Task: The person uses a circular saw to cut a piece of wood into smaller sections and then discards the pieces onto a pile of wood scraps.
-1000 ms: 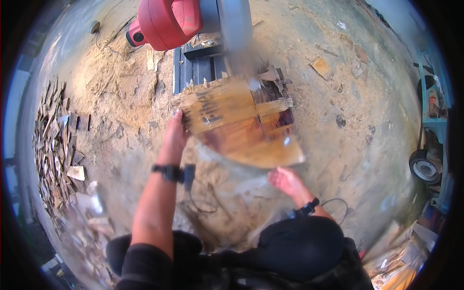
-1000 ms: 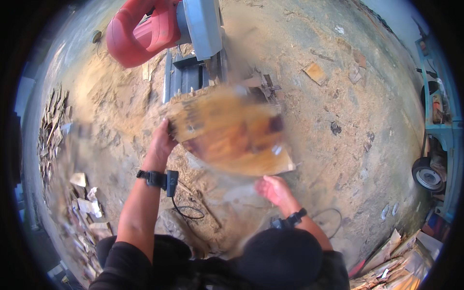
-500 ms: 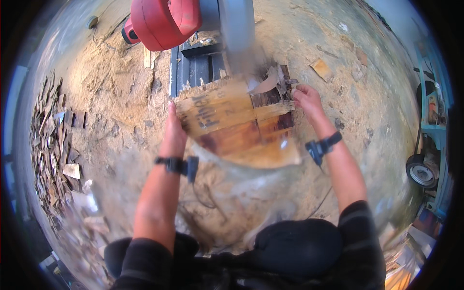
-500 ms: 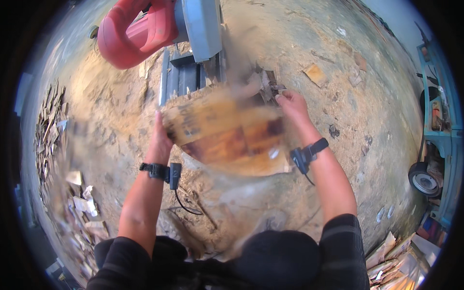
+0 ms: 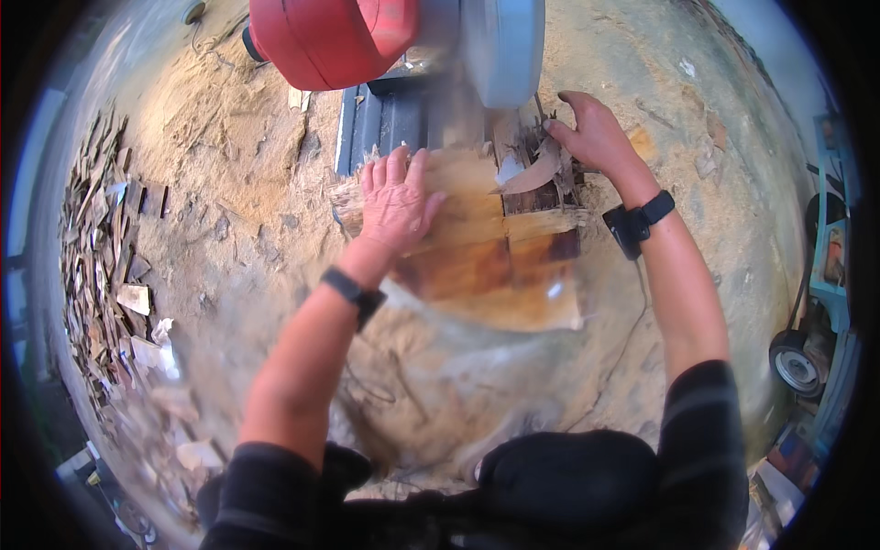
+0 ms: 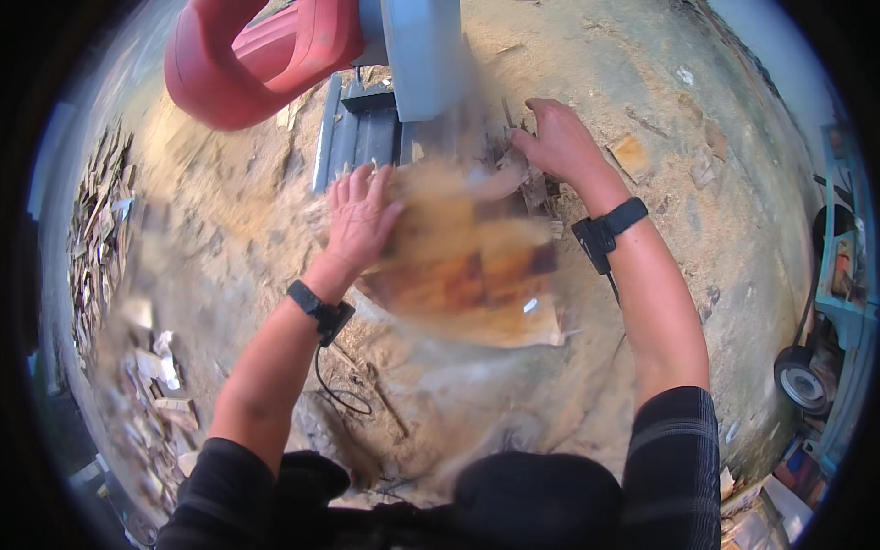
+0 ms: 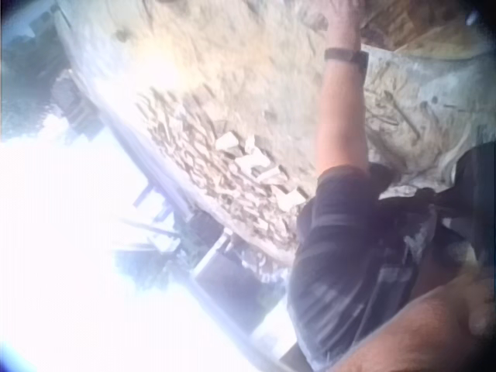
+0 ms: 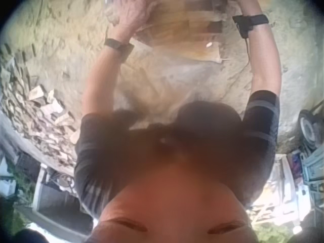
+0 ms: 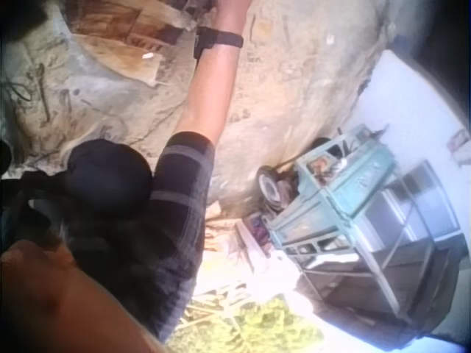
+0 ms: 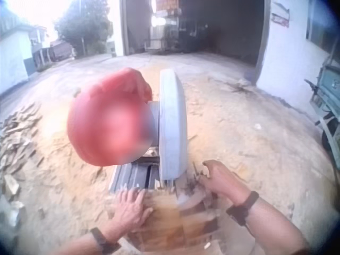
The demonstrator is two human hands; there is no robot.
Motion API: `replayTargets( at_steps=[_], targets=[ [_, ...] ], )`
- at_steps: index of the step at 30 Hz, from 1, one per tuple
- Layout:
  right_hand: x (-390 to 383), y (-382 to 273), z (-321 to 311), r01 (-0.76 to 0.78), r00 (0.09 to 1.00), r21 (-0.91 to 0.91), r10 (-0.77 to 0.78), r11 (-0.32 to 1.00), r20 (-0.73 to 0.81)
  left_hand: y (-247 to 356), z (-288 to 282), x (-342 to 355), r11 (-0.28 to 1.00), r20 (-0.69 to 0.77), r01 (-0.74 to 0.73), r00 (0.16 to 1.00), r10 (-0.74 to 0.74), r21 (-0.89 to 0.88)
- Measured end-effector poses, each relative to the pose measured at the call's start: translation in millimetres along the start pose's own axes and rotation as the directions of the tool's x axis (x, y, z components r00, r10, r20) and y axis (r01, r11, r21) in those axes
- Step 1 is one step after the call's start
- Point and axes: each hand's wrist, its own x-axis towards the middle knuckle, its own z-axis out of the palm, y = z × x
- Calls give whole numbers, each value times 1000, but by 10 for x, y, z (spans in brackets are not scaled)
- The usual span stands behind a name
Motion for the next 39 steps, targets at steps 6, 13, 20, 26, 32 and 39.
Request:
replayTargets(
  at_steps=[6, 13, 20, 26, 32, 39],
  targets=[
    [148, -94, 348, -85, 941, 6, 78, 996, 330, 83, 249, 154, 999, 8, -27, 1000, 27, 23],
    [18, 114, 753, -156, 971, 35, 147, 987, 187, -18, 365, 167, 998, -86, -51, 995, 48, -43],
    [-112, 286, 871, -187, 954, 189, 132, 964, 270, -90, 414, 293, 996, -19, -15, 1000, 17, 91],
    [-152, 387, 886, -142, 983, 313, 97, 939, 157, -61, 434, 304, 999, 46, 35, 998, -34, -23],
    [-284, 552, 1081, -1, 999, 346, -17, 938, 47, -68, 417, 313, 990, 160, 141, 978, -135, -25],
    [-327, 475, 848, -8, 997, 257, -12, 966, 74, -52, 360, 364, 998, 135, 69, 989, -66, -11]
  ],
)
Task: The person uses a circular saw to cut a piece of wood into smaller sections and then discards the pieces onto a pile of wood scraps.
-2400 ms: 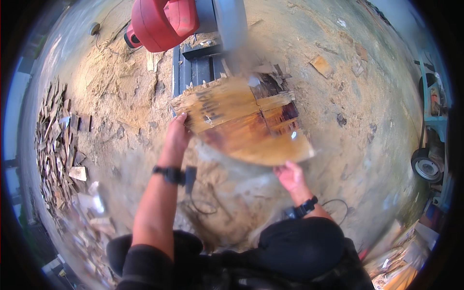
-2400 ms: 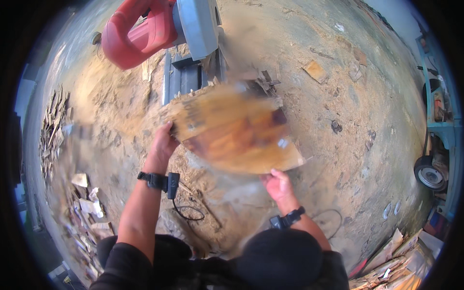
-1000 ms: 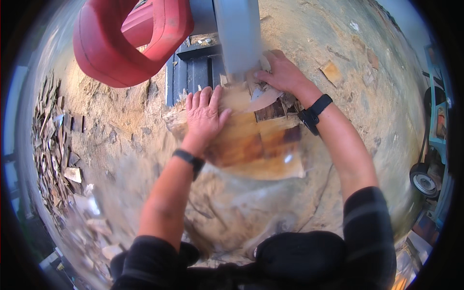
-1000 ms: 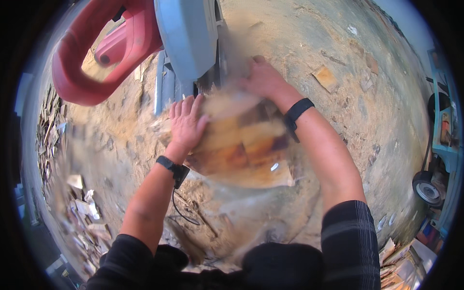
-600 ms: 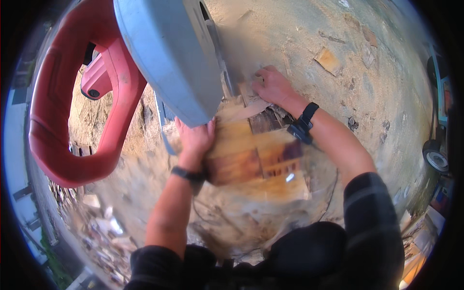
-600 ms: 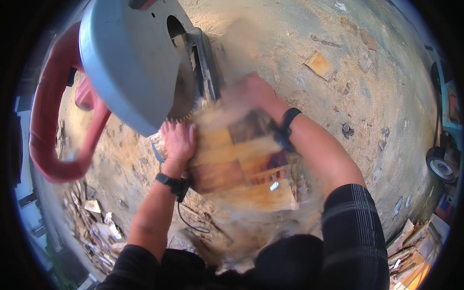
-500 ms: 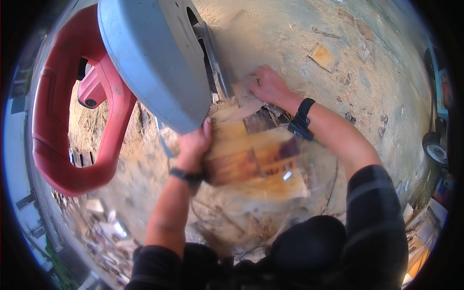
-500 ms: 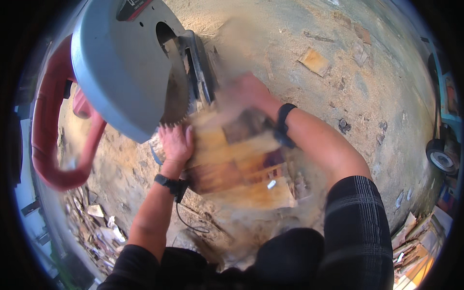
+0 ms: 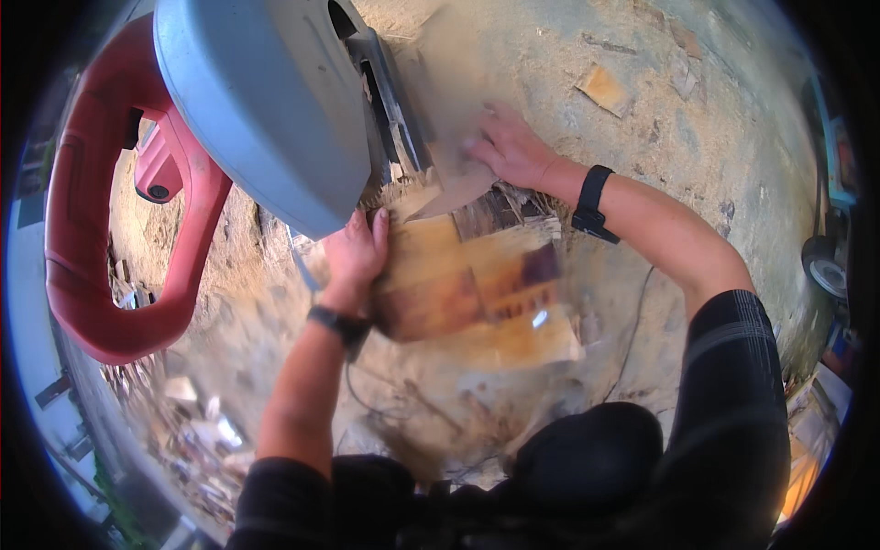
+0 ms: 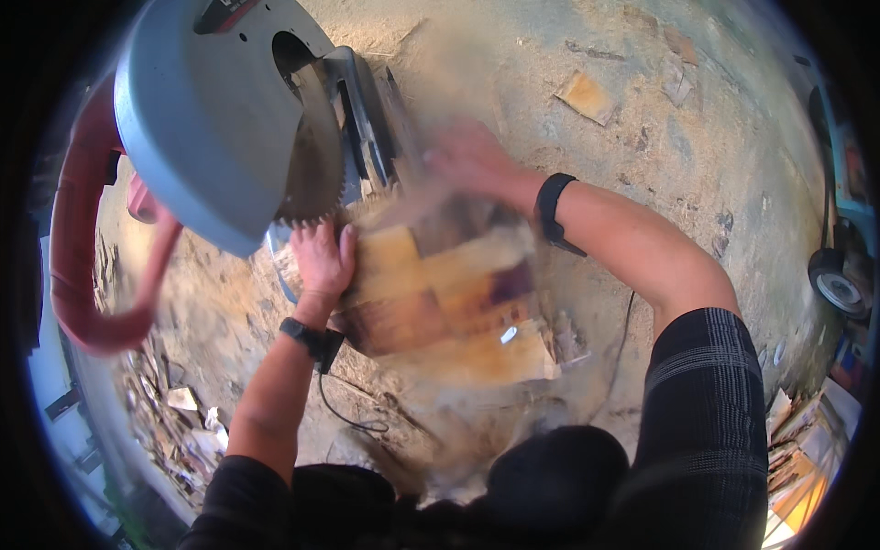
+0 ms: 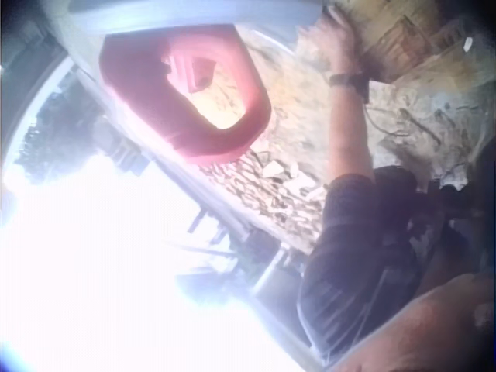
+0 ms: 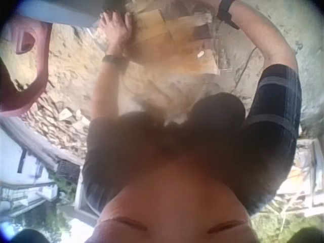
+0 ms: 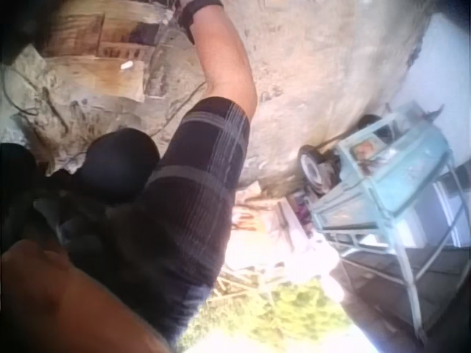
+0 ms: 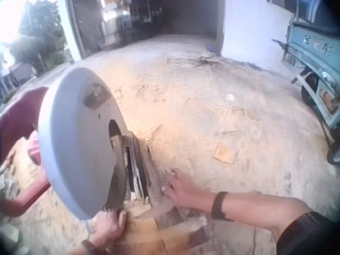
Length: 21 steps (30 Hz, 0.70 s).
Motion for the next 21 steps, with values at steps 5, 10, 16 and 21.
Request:
replayTargets(
  at_steps=[5, 10, 16, 21],
  targets=[
    [-572, -222, -230, -168, 983, -105, 175, 980, 55, -29, 21, -8, 999, -15, -31, 999, 32, 12],
    [-921, -268, -84, -166, 985, -247, 173, 955, 7, -30, 53, -5, 999, -50, -42, 998, 43, 23],
    [-942, -108, 58, -134, 991, -269, 135, 954, -18, -77, 86, -49, 989, -119, -108, 986, 120, 105],
    [-920, -78, 53, -113, 993, -222, 114, 968, -7, -95, 78, -66, 990, -11, -62, 998, 64, 130]
  ],
)
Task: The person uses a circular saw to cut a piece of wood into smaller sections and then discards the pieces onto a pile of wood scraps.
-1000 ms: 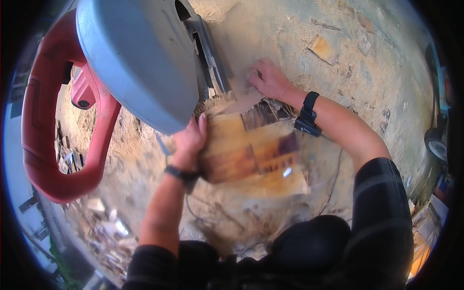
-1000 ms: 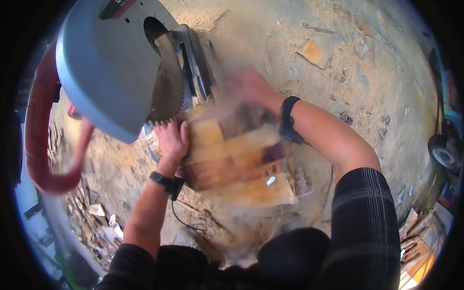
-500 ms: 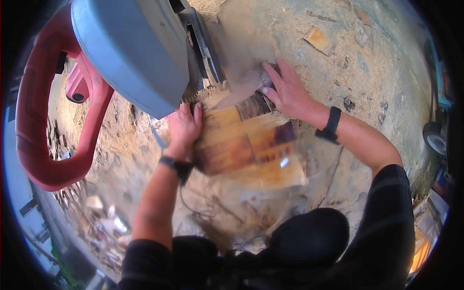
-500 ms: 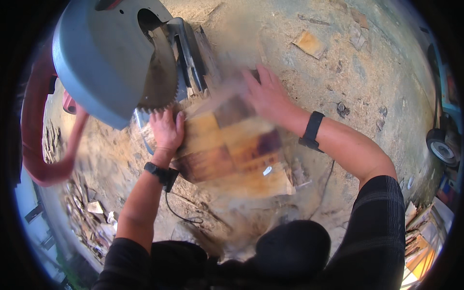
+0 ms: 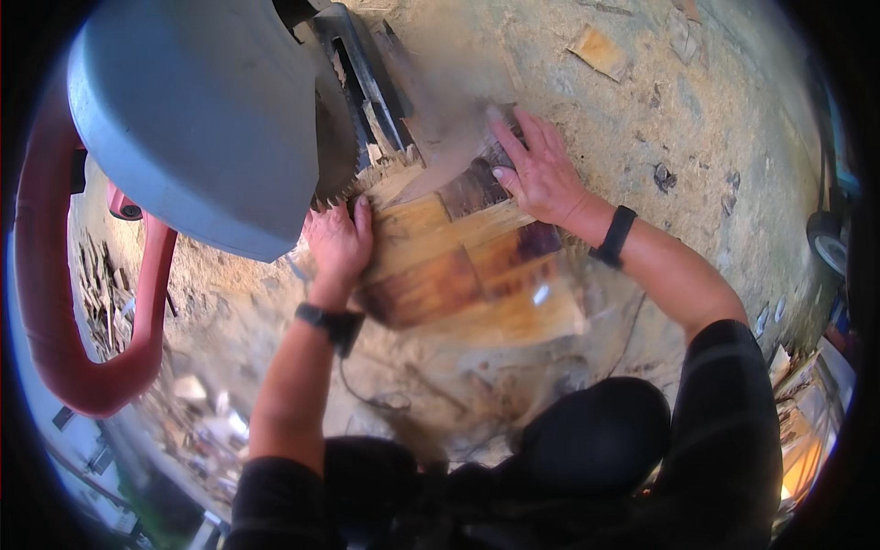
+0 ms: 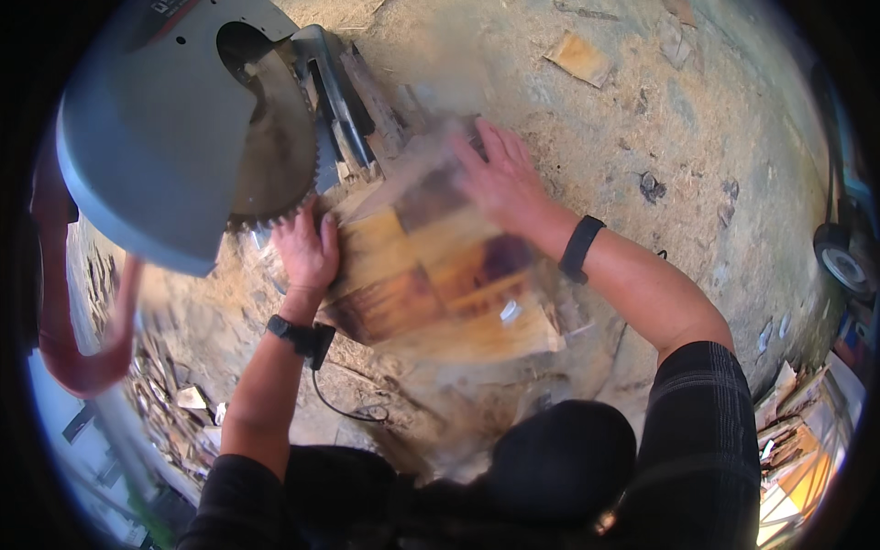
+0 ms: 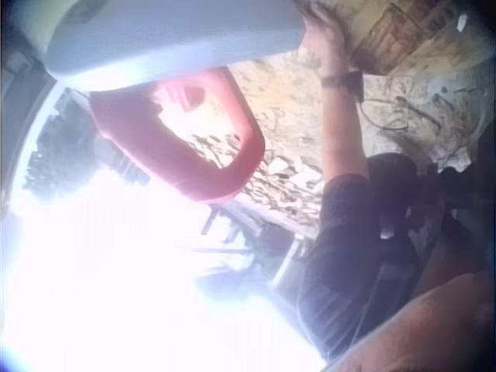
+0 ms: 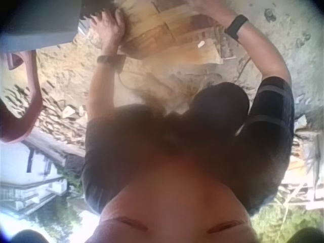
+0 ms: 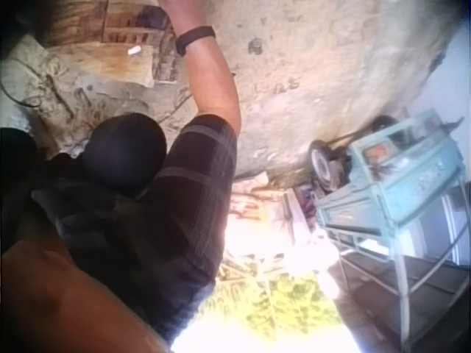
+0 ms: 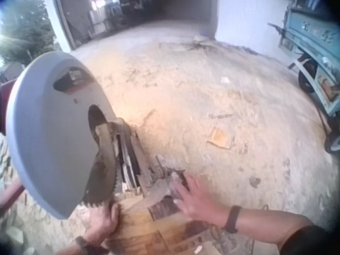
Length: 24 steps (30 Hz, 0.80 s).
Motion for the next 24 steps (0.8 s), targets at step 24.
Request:
replayTargets(
  at_steps=[24],
  targets=[
    [25, 49, 73, -34, 998, 199, 24, 980, 52, 16, -27, 97, 994, -67, -41, 997, 34, -97]
  ],
)
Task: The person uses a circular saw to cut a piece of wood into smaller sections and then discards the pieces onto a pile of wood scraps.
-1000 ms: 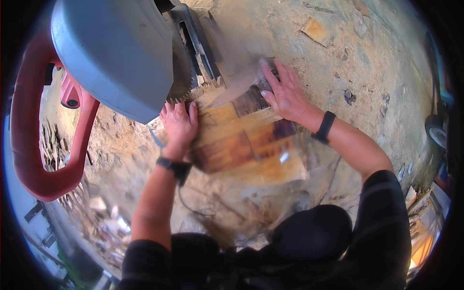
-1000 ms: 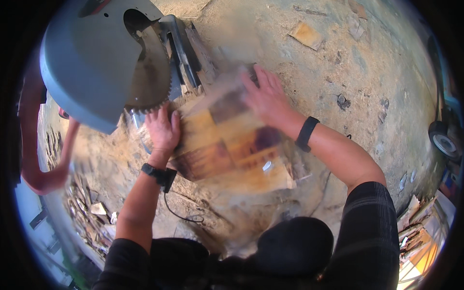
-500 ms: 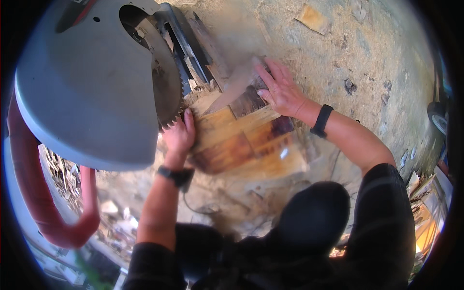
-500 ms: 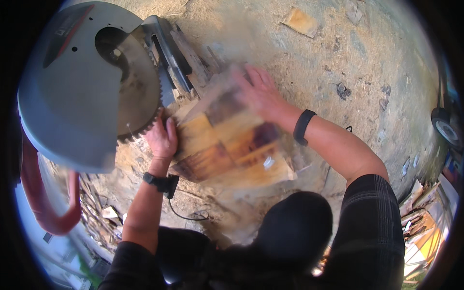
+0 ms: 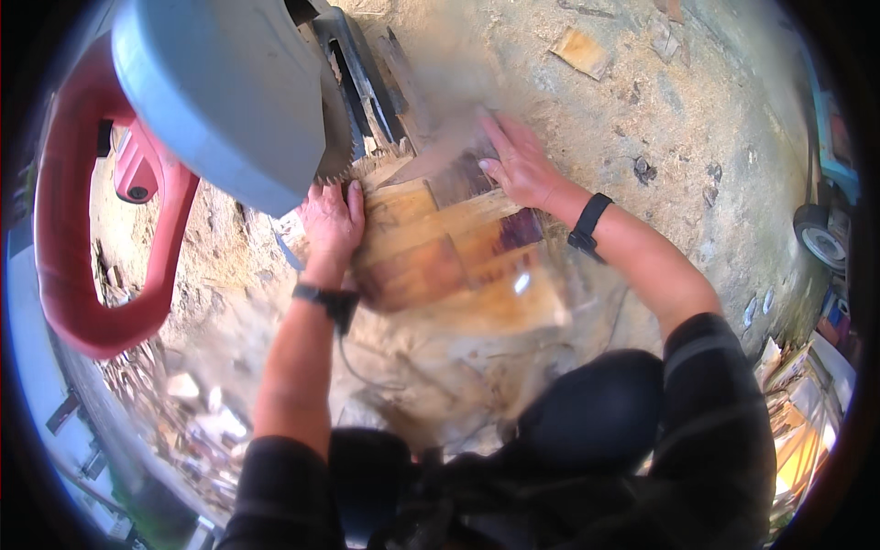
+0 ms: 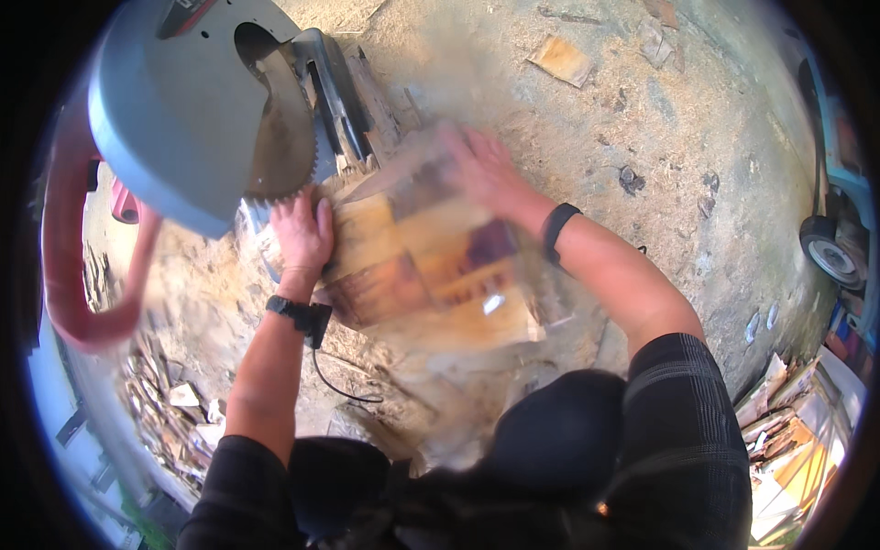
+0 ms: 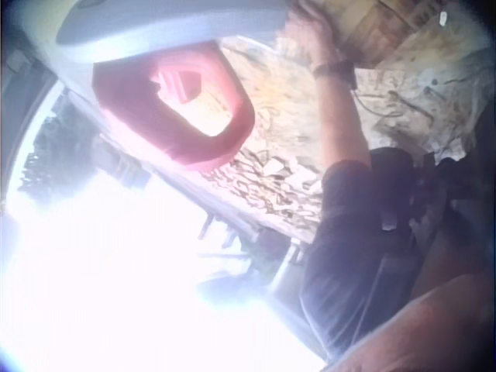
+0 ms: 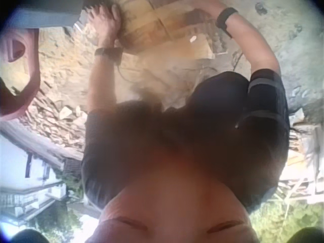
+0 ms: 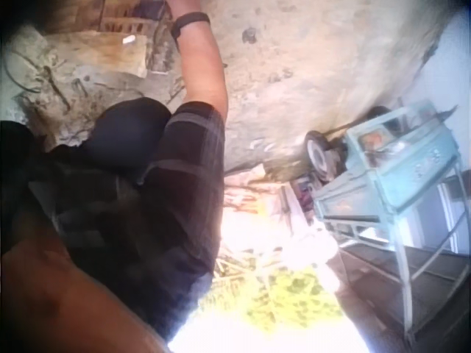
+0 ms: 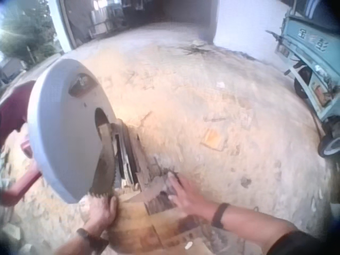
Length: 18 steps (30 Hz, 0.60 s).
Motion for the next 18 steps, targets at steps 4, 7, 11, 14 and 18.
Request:
replayTargets(
  at_steps=[4, 7, 11, 14, 18],
  targets=[
    [-8, -148, -135, -85, 995, -150, 92, 985, 42, -17, 10, 27, 998, -67, -37, 997, 40, 45],
    [-304, -202, -302, -63, 980, 106, 82, 992, -181, -66, -64, 7, 997, -20, -82, 996, 82, 11],
    [-1174, -139, -453, -281, 930, 73, 290, 957, -224, -315, -418, -104, 976, 35, -214, 977, 212, 37],
    [-1878, -174, -252, -523, 832, 125, 537, 843, -139, -591, -734, -215, 978, 182, -200, 965, 188, 51],
    [-2543, -457, 136, -572, 770, 250, 617, 781, -165, -803, -764, -260, 989, 267, -144, 953, 146, -26]
  ],
)
